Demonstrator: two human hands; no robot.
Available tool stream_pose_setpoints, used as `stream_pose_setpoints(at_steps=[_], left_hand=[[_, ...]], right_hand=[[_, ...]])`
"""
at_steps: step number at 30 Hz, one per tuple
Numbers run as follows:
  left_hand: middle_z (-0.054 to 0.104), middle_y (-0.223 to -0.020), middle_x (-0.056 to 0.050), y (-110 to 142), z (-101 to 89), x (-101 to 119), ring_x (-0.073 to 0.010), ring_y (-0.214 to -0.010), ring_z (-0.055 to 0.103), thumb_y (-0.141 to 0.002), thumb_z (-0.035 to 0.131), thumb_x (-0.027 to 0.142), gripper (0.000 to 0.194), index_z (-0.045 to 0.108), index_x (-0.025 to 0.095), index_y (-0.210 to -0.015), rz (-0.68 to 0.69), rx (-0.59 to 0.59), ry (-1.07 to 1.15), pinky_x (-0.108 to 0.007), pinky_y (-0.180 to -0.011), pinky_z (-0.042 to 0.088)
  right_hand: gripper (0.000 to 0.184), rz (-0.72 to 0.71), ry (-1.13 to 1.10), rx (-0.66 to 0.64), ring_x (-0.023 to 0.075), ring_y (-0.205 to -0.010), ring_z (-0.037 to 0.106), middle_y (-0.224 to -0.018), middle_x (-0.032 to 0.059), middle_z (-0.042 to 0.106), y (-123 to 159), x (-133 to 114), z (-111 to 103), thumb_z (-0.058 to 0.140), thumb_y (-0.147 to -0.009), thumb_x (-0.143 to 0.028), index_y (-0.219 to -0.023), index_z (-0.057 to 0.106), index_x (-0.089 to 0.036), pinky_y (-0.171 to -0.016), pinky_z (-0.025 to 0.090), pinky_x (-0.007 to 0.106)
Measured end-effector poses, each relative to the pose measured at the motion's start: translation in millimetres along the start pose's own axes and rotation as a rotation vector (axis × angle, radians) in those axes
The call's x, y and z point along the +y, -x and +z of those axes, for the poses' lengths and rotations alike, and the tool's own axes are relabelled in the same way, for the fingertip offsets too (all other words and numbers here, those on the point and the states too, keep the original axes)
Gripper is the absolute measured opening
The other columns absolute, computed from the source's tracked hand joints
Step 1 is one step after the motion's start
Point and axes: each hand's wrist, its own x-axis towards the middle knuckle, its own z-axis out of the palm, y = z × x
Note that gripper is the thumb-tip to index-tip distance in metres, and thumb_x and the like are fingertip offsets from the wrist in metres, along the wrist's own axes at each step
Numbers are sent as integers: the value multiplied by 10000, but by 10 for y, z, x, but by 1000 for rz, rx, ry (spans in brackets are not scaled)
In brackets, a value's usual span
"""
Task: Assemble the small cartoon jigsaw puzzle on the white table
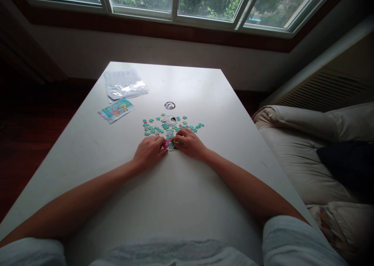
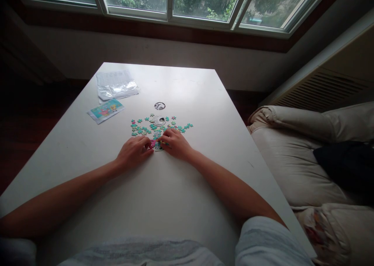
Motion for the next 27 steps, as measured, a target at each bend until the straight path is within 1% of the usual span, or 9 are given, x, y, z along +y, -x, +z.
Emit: stream_pose_setpoints(at_steps=[6,9,12,14,17,22,27], left_hand=[[679,-896,-20,6,-7,17,-216,-819,590,-916,639,281,87,573,227,-899,-12,17,25,-352,-772,396],[697,-876,-1,7,-12,12,-198,-774,598,-937,601,247,21,606,232,-952,-32,25,75,-343,-757,393],[719,-923,0,2,-9,-8,-183,-770,610,-984,547,271,137,647,250,-1075,-33,46,129,-328,-764,407],[730,-967,-7,-2,-6,-26,-177,-788,619,-1000,530,291,175,670,263,-1102,-17,61,151,-319,-779,417],[734,-966,-2,-7,-7,-42,-167,-796,623,-988,545,267,169,695,270,-1065,-11,74,165,-307,-799,424],[713,-865,16,-8,-19,-45,-172,-787,622,-938,583,221,123,682,254,-1004,-45,61,183,-306,-788,429],[720,-893,1,-11,-36,-41,-195,-849,632,-907,596,209,78,666,242,-925,-53,75,169,-331,-820,432]], right_hand=[[170,-7,0,1,233,-985,532,-1026,75,625,1,2,0,604,-975,-263,-1110,708,-257,-913,434,389],[179,-5,1,1,232,-975,529,-1018,75,624,-3,-1,-3,603,-974,-258,-1118,709,-257,-905,430,389],[185,-9,0,3,229,-963,528,-1011,74,624,-3,-3,-6,597,-977,-260,-1124,708,-256,-898,427,387],[186,-11,-1,4,228,-960,527,-1011,73,625,0,-4,-8,592,-981,-266,-1126,708,-255,-895,426,385],[188,-9,-2,1,230,-967,526,-1016,75,625,4,-3,-9,588,-984,-269,-1128,708,-258,-898,423,385],[194,-4,-1,-7,230,-974,523,-1024,77,622,5,-3,-8,586,-983,-266,-1133,709,-257,-905,422,383],[195,3,-5,-11,230,-970,524,-1025,77,622,4,-6,-12,589,-979,-261,-1131,710,-258,-915,426,389]])
